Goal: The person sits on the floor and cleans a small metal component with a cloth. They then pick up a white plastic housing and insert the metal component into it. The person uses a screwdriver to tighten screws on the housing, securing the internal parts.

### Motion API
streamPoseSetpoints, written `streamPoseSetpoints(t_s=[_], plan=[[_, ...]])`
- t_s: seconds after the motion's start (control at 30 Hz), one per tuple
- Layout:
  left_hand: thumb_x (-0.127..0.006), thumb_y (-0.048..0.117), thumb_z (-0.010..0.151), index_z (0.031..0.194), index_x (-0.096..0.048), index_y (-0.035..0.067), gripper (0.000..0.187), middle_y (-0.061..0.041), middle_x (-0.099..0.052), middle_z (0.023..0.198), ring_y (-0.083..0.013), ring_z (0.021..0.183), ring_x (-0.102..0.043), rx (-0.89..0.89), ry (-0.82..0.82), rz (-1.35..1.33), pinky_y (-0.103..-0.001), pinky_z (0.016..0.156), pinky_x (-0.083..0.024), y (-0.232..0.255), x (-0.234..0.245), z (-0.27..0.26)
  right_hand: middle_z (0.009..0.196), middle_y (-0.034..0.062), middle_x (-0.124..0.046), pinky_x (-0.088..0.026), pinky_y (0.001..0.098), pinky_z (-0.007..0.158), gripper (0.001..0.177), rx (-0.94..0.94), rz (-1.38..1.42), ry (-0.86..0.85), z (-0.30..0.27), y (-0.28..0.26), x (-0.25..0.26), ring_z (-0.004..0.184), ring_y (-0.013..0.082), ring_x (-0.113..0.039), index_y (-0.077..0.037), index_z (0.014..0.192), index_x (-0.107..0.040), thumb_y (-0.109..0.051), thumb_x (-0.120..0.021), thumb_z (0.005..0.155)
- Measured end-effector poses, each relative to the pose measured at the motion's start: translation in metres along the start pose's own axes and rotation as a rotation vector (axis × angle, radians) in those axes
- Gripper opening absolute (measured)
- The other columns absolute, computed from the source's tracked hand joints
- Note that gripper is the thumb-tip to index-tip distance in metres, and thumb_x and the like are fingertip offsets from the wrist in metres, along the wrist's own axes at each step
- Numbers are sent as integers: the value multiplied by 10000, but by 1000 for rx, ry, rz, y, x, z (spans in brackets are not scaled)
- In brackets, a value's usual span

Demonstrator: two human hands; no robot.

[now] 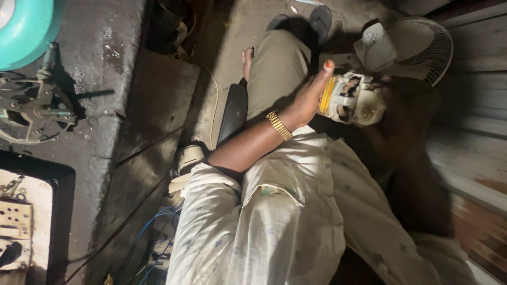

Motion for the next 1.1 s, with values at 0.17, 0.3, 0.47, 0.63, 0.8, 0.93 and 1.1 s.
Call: streamPoseSetpoints(t_s=[0.17, 0.3, 0.47, 0.63, 0.8, 0.93, 1.1], plan=[[-453, 756, 946, 1204, -651, -3, 826, -91, -715, 1030, -149, 872, -712, 17, 79, 26, -307, 773, -606, -5, 5, 6, 1490, 240, -532, -454, 421, 1201, 729, -141, 246, -38, -7, 21, -14, 1403, 307, -550, 26, 1581, -329, -47, -701, 959], [-469, 777, 916, 1243, -632, -28, 884, -125, -721, 1083, -168, 940, -723, 15, 136, 86, -329, 823, -611, -8, 12, 10, 1489, 206, -539, -462, 421, 1176, 721, -255, 336, -63, -9, 29, -20, 1386, 284, -559, 20, 1591, -308, -33, -675, 973], [-438, 806, 898, 1265, -629, -44, 945, -140, -719, 1112, -177, 976, -726, 45, 141, 74, -338, 850, -609, -12, 14, 14, 1446, 203, -556, -470, 429, 1158, 672, -209, 296, -40, 1, 18, -16, 1359, 290, -567, 15, 1540, -347, -11, -691, 962], [-433, 793, 916, 1278, -626, -36, 925, -125, -718, 1127, -174, 991, -721, 28, 134, 81, -324, 867, -604, -14, 17, 12, 1440, 198, -567, -473, 425, 1168, 651, -242, 390, -41, 4, 13, -15, 1358, 289, -571, 15, 1526, -377, -4, -689, 954], [-390, 734, 1011, 1306, -632, -41, 864, -128, -713, 1116, -184, 931, -714, -5, 18, 14, -347, 816, -605, -19, 12, 13, 1421, 189, -585, -455, 486, 1161, 668, -83, -25, 26, 10, -15, 5, 1342, 354, -573, -14, 1461, -475, -141, -811, 897], [-408, 646, 1015, 1400, -503, 58, 709, -112, -674, 1166, -183, 985, -685, -71, -7, -38, -372, 831, -591, -10, 4, 7, 1402, 172, -601, -371, 568, 1123, 684, 35, -385, 100, 19, -43, 17, 1319, 407, -552, -60, 1348, -580, -349, -882, 806], [-379, 669, 1073, 1411, -525, 5, 759, -111, -669, 1256, -181, 1134, -659, -279, -178, 105, -347, 1006, -548, 19, -11, -7, 1384, 176, -591, -351, 576, 1117, 698, 126, -399, 185, 17, -68, 15, 1303, 405, -532, -71, 1335, -576, -426, -890, 822]])
Point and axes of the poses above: each hand's wrist, its own z-axis towards the middle knuckle, its own x-axis out of the back of the hand, y = z × x, the point moved 6 cm from there along z, towards the middle knuckle
